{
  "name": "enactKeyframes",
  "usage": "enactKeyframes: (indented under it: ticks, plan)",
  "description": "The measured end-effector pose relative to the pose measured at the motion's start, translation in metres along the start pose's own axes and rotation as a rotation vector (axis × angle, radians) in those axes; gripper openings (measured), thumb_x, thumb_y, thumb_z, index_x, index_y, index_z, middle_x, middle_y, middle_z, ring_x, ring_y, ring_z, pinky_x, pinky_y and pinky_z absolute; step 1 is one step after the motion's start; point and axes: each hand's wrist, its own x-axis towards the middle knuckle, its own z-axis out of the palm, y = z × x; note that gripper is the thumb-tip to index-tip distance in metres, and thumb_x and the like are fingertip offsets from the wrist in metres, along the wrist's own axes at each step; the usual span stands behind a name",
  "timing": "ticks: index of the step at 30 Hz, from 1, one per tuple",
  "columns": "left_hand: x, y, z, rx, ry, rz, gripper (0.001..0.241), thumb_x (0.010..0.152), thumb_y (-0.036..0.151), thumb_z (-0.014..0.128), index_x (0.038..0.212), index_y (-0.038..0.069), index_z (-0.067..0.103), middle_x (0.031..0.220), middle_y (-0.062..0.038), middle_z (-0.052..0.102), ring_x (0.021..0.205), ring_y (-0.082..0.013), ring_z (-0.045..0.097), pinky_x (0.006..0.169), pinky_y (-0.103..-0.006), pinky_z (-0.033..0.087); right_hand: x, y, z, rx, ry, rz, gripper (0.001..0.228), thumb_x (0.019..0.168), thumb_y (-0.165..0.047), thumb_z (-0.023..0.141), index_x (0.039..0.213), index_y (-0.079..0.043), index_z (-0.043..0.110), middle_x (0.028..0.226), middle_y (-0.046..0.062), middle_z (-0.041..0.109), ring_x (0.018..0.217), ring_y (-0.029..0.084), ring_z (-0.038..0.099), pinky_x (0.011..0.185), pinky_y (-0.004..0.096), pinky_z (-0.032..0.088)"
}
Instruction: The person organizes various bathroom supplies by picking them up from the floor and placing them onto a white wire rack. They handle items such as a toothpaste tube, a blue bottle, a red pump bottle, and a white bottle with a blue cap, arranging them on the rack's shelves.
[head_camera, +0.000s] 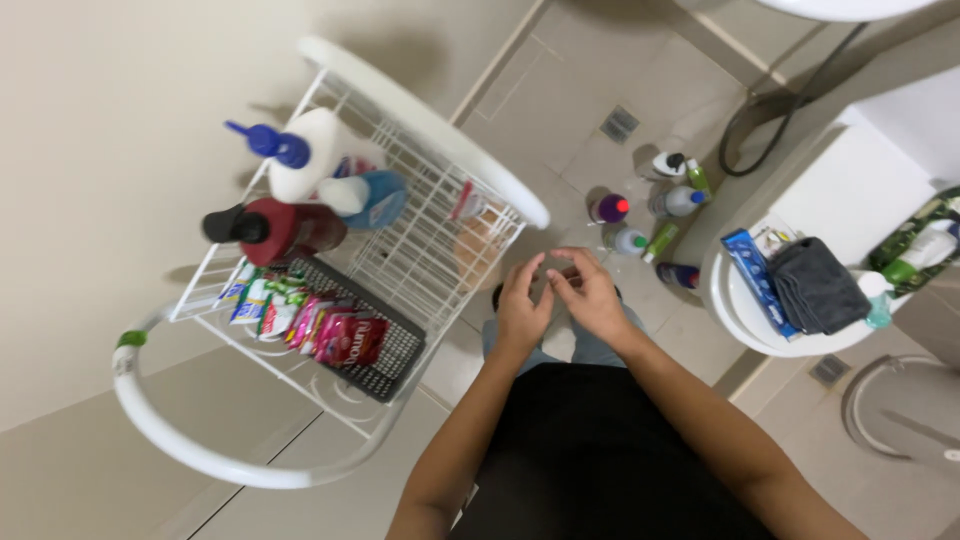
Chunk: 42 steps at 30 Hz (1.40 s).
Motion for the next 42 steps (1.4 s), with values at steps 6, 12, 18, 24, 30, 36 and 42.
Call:
enactKeyframes:
  ticks: [6, 12, 18, 24, 30, 36, 42]
  plan:
    - [0.014, 0.024, 0.097, -0.047, -0.132, -0.017, 0.052, 0.085, 0.013, 0.076, 0.136, 0.016, 0.064, 0.11, -0.011, 0.066, 0.092, -0.0296, 0.073, 0.072, -0.0375, 0.061, -0.006, 0.056, -0.087, 0.036, 0.135, 0.049, 0.029, 0.095, -0.008, 0.072, 0.124, -0.008, 0.069, 0.116, 0.015, 0.064, 0.078, 0.033, 0.074, 0.062, 0.037, 0.06]
    - [0.028, 0.012, 0.209, -0.09, -0.229, -0.083, 0.048, 0.088, 0.018, 0.076, 0.134, 0.012, 0.066, 0.111, -0.018, 0.068, 0.092, -0.0357, 0.072, 0.073, -0.0399, 0.062, -0.003, 0.116, -0.173, -0.006, 0.207, 0.254, 0.026, 0.096, -0.014, 0.074, 0.121, -0.007, 0.069, 0.113, 0.017, 0.067, 0.085, 0.038, 0.074, 0.068, 0.041, 0.061]
    - [0.041, -0.002, 0.311, -0.14, -0.214, -0.154, 0.047, 0.088, 0.014, 0.072, 0.134, 0.014, 0.066, 0.112, -0.018, 0.066, 0.094, -0.0374, 0.07, 0.08, -0.0408, 0.061, 0.028, 0.214, -0.205, 0.023, 0.283, 0.385, 0.023, 0.098, -0.014, 0.071, 0.119, -0.006, 0.068, 0.108, 0.017, 0.068, 0.085, 0.034, 0.074, 0.071, 0.041, 0.062]
    - [0.086, -0.096, 0.385, -0.023, -0.384, -0.396, 0.049, 0.094, 0.026, 0.068, 0.14, 0.012, 0.06, 0.122, -0.019, 0.062, 0.103, -0.0342, 0.07, 0.084, -0.0391, 0.061, 0.097, 0.356, -0.186, -0.061, 0.439, 0.427, 0.026, 0.096, -0.024, 0.076, 0.118, -0.009, 0.072, 0.104, 0.018, 0.073, 0.09, 0.037, 0.073, 0.075, 0.045, 0.06]
    - [0.12, -0.23, 0.457, -0.018, -0.285, -0.213, 0.052, 0.09, 0.019, 0.07, 0.139, 0.009, 0.059, 0.125, -0.024, 0.057, 0.117, -0.0444, 0.06, 0.097, -0.0478, 0.053, 0.17, 0.487, -0.158, -0.197, 0.544, 0.504, 0.04, 0.097, -0.031, 0.074, 0.13, -0.011, 0.065, 0.118, 0.019, 0.067, 0.1, 0.038, 0.07, 0.085, 0.05, 0.059]
    - [0.147, -0.309, 0.508, 0.071, -0.301, -0.178, 0.055, 0.088, 0.024, 0.072, 0.14, 0.011, 0.059, 0.12, -0.019, 0.059, 0.112, -0.0395, 0.065, 0.093, -0.043, 0.057, 0.246, 0.631, -0.124, -0.496, 0.584, 0.485, 0.059, 0.091, -0.038, 0.071, 0.145, -0.019, 0.054, 0.145, 0.022, 0.047, 0.12, 0.051, 0.06, 0.097, 0.058, 0.055]
    - [0.166, -0.344, 0.53, 0.053, -0.267, -0.152, 0.061, 0.087, 0.023, 0.072, 0.144, 0.009, 0.054, 0.119, -0.023, 0.06, 0.111, -0.0431, 0.065, 0.093, -0.047, 0.056, 0.299, 0.646, -0.132, -0.724, 0.462, 0.507, 0.071, 0.091, -0.03, 0.069, 0.157, -0.03, 0.042, 0.166, 0.017, 0.025, 0.134, 0.048, 0.051, 0.105, 0.056, 0.053]
